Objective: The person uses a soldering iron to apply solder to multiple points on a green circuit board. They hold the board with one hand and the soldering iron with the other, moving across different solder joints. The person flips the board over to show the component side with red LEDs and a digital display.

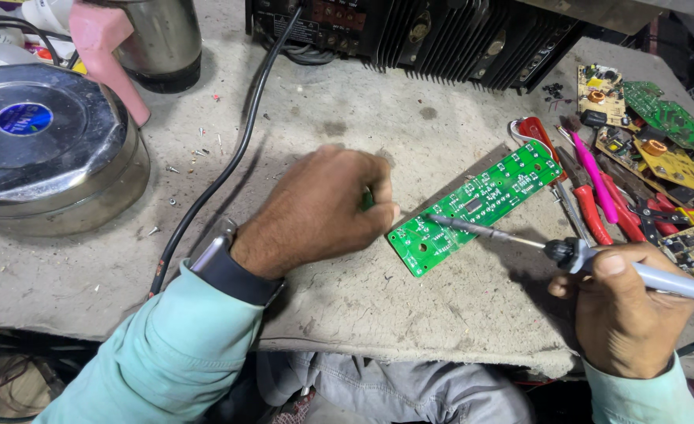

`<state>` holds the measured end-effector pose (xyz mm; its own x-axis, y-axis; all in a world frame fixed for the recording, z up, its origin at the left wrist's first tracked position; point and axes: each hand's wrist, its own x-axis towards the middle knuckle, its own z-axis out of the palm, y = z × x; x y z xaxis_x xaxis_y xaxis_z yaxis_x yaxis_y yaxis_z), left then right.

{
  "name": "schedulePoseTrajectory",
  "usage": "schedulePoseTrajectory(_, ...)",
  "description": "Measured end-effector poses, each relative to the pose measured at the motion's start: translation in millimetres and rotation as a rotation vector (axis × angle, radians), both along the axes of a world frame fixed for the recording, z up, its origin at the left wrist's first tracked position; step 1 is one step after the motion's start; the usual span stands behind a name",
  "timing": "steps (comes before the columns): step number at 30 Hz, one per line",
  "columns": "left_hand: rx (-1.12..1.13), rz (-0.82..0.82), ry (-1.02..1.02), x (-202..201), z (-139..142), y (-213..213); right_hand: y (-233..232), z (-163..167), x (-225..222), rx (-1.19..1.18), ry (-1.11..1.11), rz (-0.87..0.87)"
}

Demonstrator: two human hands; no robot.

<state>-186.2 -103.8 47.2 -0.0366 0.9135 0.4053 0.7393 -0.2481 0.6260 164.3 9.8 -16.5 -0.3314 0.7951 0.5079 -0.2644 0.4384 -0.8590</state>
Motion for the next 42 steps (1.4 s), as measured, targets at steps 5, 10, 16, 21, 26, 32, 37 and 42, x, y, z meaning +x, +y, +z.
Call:
schedulePoseTrajectory(5,0.263,0.180,0.043,-18,3,14,15,3,-6,-0.038,0.120,-0.040)
schedulePoseTrajectory(10,0.263,0.208,0.041,-36,-1,36,25,6,-26,-0.067,0.256,-0.101)
schedulePoseTrajectory(16,0.158,0.349,-0.014,-75,-11,57,28,6,-59,-0.112,0.370,-0.140)
schedulePoseTrajectory(21,0.229,0.298,0.001,-89,-18,57,25,6,-84,-0.129,0.406,-0.141)
schedulePoseTrajectory(26,0.061,0.191,-0.321,-95,-2,54,17,3,-96,-0.115,0.347,-0.155)
schedulePoseTrajectory(32,-0.276,0.163,-0.323,-125,25,77,24,3,-96,-0.046,0.203,-0.180)
schedulePoseTrajectory(37,-0.099,-0.139,-0.302,-143,5,83,25,-6,-109,-0.032,0.153,-0.194)
schedulePoseTrajectory(42,-0.026,-0.196,-0.216,-150,-15,58,18,-16,-124,0.020,0.086,-0.150)
